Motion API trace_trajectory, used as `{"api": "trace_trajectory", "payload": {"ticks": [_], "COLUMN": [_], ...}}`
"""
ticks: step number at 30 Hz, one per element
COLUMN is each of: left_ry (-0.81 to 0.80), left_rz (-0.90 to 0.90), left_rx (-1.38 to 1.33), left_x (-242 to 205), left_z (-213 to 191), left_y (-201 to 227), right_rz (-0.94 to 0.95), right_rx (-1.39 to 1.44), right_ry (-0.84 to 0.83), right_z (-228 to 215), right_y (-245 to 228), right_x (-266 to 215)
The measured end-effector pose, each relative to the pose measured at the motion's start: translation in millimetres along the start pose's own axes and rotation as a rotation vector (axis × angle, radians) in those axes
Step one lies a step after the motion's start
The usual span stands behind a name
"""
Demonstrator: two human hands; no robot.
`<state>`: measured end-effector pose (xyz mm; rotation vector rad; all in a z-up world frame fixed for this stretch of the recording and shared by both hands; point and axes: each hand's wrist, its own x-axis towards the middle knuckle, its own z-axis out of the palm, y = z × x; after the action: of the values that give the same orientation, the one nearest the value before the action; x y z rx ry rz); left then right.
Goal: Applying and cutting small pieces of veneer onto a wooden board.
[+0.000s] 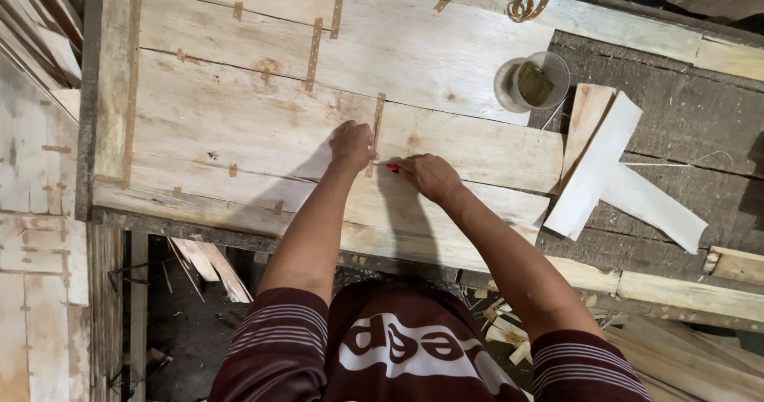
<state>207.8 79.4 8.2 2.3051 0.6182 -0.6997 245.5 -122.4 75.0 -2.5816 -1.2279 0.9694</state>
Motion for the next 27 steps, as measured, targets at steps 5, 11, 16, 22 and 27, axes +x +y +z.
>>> {"api": "trace_trajectory", "payload": {"ticks": [5,11,16,22,27], "left_ry": [0.033,0.029,0.020,0.021,0.059], "left_rz": [0.015,0.025,0.015,0.014,0.060], "left_rx": [-0.004,-0.020,-0.041,-0.041,-0.043], "left_x": [-0.5,-0.8,0.2,-1.6,-1.2], "left_z": [1.7,0.6,3.8,3.2,4.9], "left_y": [-1.4,-1.5,-3.8,-4.1,-6.9], "right_rz": [0.036,0.067,0.094,-0.046,0.099], "right_rx": [0.019,0.011,-0.017,0.030,0.029], "right_ry": [-0.035,-0.091,-0.129,0.071,-0.104], "right_z": [-8.2,-8.8,-14.9,-3.8,-16.8], "right_y": [-5.7,-4.5,-6.1,7.6,-0.9], "right_x": [-1.2,-1.2,-5.1,-7.8,-11.6]}}
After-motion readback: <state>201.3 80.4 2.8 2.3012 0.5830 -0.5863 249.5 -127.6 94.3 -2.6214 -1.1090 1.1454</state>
